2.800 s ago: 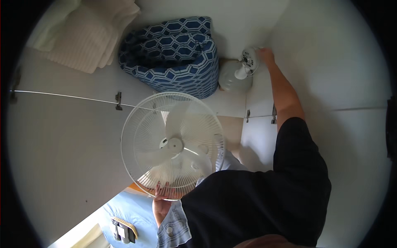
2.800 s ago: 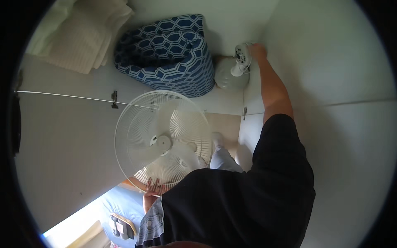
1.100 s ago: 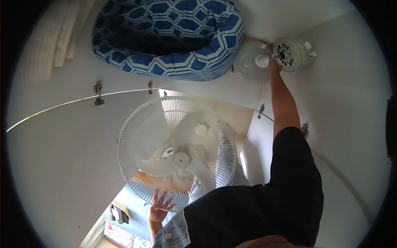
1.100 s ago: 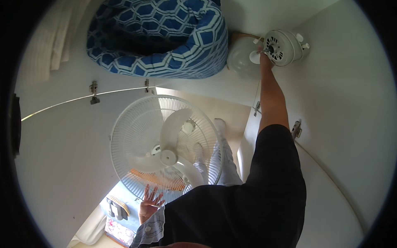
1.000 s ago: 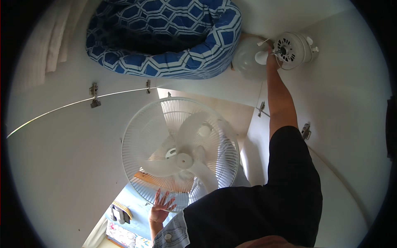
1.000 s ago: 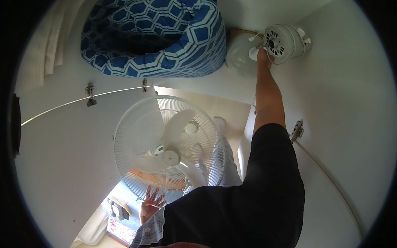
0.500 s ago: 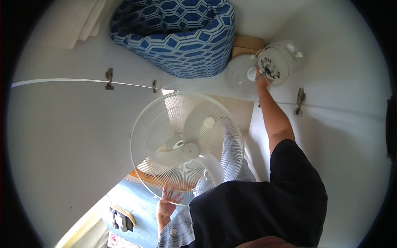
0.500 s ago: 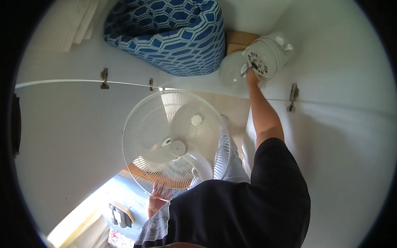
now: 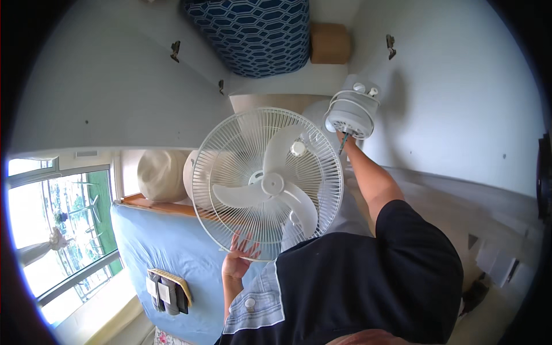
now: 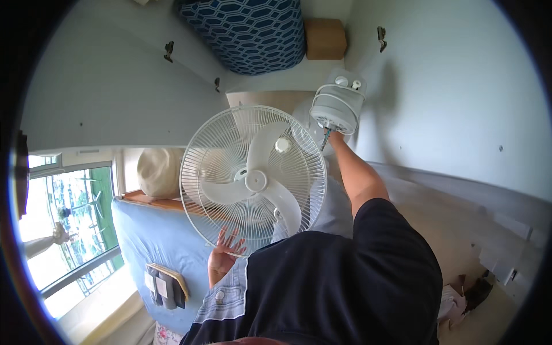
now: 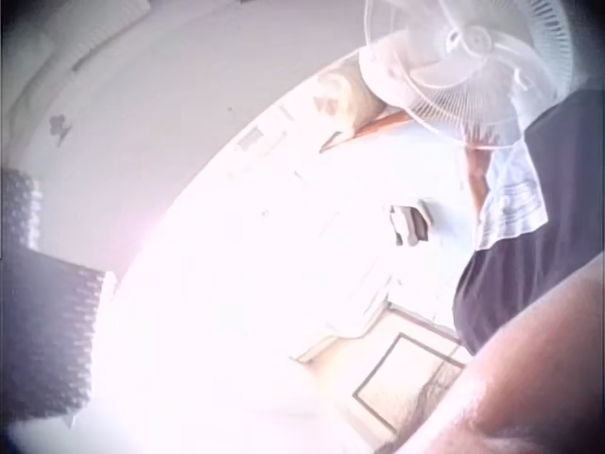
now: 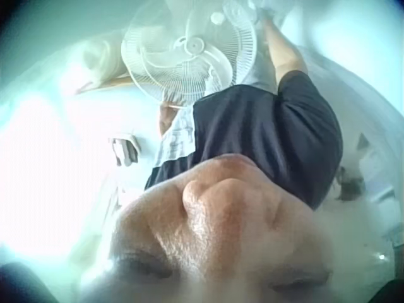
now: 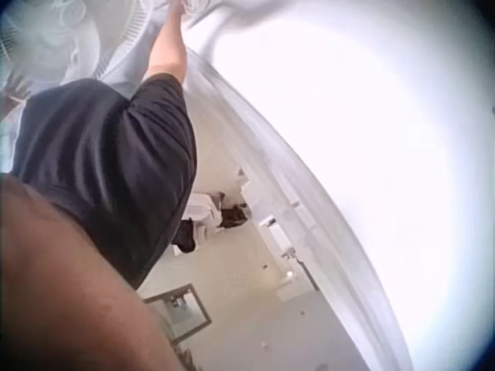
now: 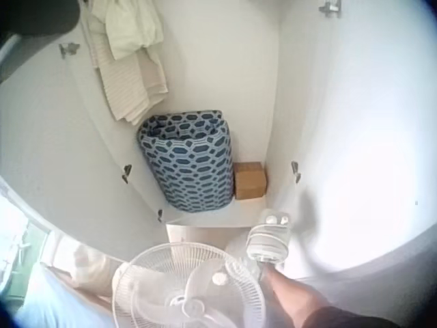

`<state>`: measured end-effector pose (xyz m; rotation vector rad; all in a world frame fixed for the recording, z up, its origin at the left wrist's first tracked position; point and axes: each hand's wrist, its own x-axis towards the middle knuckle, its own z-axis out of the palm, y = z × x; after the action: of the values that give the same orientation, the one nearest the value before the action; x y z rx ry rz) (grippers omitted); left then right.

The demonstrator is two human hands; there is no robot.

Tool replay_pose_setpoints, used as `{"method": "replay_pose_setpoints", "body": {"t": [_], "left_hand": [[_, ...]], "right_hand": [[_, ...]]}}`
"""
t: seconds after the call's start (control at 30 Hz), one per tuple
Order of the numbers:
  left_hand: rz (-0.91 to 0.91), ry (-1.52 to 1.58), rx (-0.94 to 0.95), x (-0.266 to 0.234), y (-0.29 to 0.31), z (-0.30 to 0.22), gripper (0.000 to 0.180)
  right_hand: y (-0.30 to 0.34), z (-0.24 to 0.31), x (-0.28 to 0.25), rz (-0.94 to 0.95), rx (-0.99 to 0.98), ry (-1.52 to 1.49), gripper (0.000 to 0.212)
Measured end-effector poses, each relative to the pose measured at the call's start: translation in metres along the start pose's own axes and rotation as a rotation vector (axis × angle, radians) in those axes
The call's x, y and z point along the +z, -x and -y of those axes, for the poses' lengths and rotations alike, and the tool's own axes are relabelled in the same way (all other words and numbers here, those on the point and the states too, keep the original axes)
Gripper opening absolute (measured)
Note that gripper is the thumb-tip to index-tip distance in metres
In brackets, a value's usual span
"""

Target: The person assembles a stand fan by taking the motor and cage components out of a closet, placing the rear cage onto the motor, and securing it with a nut.

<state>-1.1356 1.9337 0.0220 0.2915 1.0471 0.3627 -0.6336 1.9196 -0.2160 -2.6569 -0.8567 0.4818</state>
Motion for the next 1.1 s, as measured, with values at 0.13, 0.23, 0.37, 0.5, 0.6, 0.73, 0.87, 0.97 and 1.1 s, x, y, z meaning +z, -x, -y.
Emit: {"method": "replay_pose_setpoints", "body": {"t": [0.13,0.23,0.37,0.5,0.6,0.73,0.87,0.97,1.1], "left_hand": [[-0.057,0.048,-0.022,0.013,0.002,0.001,0.082],[-0.155,0.062,-0.001,0.034,0.011,0.012,0.081],[-0.233,0.112,0.039,0.052,0.011,0.008,0.079],[-0.267,0.166,0.063,0.066,0.011,-0.001,0.079],[-0.290,0.174,0.016,0.060,0.002,-0.024,0.078],[-0.234,0.090,-0.085,0.042,-0.018,-0.062,0.073],[-0.217,0.067,-0.193,0.014,-0.042,-0.076,0.073],[-0.188,0.057,-0.317,0.032,-0.056,-0.082,0.072],[-0.095,0.103,-0.375,0.006,-0.083,-0.075,0.072]], "right_hand": [[0.006,-0.010,0.007,0.095,0.008,0.022,0.053],[0.009,-0.017,0.004,0.177,-0.007,0.031,0.053],[0.017,-0.015,-0.009,0.243,-0.014,0.034,0.053],[0.034,-0.029,-0.011,0.214,-0.062,-0.062,0.047],[0.040,-0.033,-0.021,0.195,-0.056,-0.133,0.043],[0.076,-0.080,-0.015,0.010,0.049,-0.248,0.045],[0.113,-0.064,-0.063,0.071,0.226,-0.379,0.054],[0.133,-0.062,-0.120,0.013,0.301,-0.351,0.058],[0.142,-0.035,-0.133,-0.038,0.426,-0.392,0.064]]}}
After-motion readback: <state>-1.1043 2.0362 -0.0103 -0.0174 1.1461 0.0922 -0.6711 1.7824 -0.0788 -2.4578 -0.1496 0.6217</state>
